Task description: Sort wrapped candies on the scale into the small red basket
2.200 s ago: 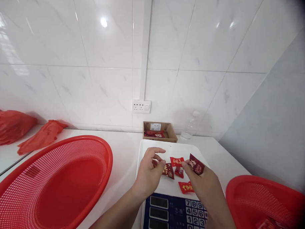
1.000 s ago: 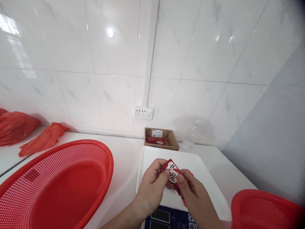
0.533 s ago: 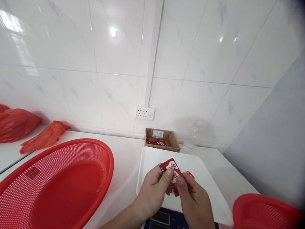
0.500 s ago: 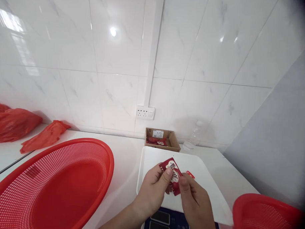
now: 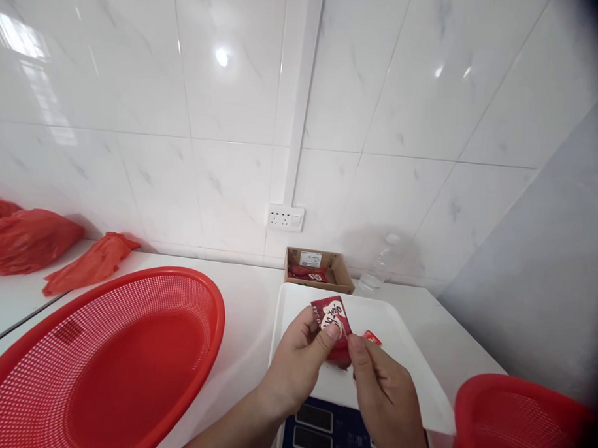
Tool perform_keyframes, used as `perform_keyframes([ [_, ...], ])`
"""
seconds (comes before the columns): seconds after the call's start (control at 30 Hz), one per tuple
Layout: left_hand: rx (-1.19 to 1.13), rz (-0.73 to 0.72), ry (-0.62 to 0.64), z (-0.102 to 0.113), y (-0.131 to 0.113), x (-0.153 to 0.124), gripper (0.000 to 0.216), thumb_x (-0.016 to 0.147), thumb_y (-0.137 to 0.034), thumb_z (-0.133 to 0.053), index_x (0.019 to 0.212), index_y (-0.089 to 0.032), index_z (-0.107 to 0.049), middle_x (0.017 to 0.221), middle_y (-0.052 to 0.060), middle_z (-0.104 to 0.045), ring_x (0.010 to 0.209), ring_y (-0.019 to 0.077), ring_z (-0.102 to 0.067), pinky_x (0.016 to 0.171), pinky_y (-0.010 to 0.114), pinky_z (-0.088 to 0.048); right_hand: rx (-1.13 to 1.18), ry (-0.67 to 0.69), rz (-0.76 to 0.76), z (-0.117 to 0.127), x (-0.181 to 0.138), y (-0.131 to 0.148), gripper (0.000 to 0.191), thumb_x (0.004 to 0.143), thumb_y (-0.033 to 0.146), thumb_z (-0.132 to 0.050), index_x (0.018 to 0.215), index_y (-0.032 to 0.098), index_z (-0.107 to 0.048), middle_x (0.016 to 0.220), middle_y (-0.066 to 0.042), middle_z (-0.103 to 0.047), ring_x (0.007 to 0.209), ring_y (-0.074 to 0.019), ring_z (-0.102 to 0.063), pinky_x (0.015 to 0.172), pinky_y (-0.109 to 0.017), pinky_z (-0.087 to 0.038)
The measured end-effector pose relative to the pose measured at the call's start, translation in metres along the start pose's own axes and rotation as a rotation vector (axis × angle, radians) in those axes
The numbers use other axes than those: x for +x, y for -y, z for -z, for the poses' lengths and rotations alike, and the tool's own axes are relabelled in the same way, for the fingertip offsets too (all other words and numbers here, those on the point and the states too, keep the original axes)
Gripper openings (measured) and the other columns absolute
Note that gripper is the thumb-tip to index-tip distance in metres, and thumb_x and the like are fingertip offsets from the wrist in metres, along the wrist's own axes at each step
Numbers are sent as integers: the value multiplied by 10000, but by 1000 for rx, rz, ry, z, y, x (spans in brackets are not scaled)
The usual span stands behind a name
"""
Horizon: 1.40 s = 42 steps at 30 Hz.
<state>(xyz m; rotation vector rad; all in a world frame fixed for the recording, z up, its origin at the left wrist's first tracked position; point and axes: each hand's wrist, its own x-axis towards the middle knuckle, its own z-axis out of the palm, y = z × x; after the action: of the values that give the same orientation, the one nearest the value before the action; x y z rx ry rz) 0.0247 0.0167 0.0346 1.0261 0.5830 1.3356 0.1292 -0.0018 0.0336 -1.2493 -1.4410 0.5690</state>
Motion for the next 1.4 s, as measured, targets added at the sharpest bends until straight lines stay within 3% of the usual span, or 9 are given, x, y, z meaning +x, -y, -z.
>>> perform_keyframes([
  [0.1,59,-4,3,4,-7,0,301,744,-396,-644,845,-138,-526,681,-5,-557,596,93,-499,597,229,-401,4,8,-19,4,3,-4,468,825,561,-398,518,210,-446,475,38,-423,459,-117,-392,461,-223,-352],
  [0.27,148,131,146,8,-10,-1,338,688,-418,-683,742,-142,-497,631,-1,-561,577,108,-528,583,250,-417,-67,84,-42,13,8,-10,430,830,553,-401,571,214,-457,498,29,-476,489,-133,-457,457,-226,-375],
  [0.53,406,114,132,9,-3,-1,383,773,-519,-529,696,-143,-530,628,1,-534,561,93,-470,526,215,-373,-39,-155,-94,3,5,-3,408,821,539,-434,641,197,-565,573,-6,-586,544,-154,-519,521,-244,-422],
  [0.63,347,88,87,9,-3,-1,414,754,-549,-531,652,-148,-506,585,-12,-499,526,88,-440,522,219,-368,64,-93,-142,4,5,-8,404,794,552,-472,634,191,-557,554,1,-555,525,-149,-500,501,-247,-424],
  [0.83,254,111,116,10,-5,0,430,738,-550,-550,599,-148,-483,558,-12,-484,471,69,-393,470,205,-307,160,-24,-151,7,4,-17,411,781,550,-492,573,197,-525,483,18,-482,489,-141,-450,449,-241,-380],
  [0.97,269,90,59,10,-3,2,421,760,-540,-527,589,-160,-460,532,-21,-462,470,76,-380,469,208,-299,90,2,-132,9,5,-13,444,802,568,-448,588,191,-544,510,0,-526,498,-142,-468,451,-237,-384],
  [1.17,482,-53,-26,13,-4,1,387,833,-469,-459,581,-184,-386,551,-44,-396,541,91,-352,527,214,-293,-54,99,-116,15,11,-10,466,799,577,-440,561,191,-545,502,5,-544,471,-135,-463,444,-233,-389],
  [1.3,580,-28,7,15,-2,4,381,846,-453,-432,584,-189,-351,571,-48,-354,558,96,-325,529,223,-280,-68,50,-115,18,15,-9,397,751,554,-519,621,191,-615,559,2,-613,540,-156,-545,514,-235,-445],
  [1.4,625,-54,-18,16,1,6,293,876,-410,-380,688,-189,-421,618,-44,-388,577,103,-354,546,228,-304,-164,-62,-208,26,21,-14,408,734,569,-510,721,189,-658,607,-14,-659,578,-181,-585,540,-253,-455],
])
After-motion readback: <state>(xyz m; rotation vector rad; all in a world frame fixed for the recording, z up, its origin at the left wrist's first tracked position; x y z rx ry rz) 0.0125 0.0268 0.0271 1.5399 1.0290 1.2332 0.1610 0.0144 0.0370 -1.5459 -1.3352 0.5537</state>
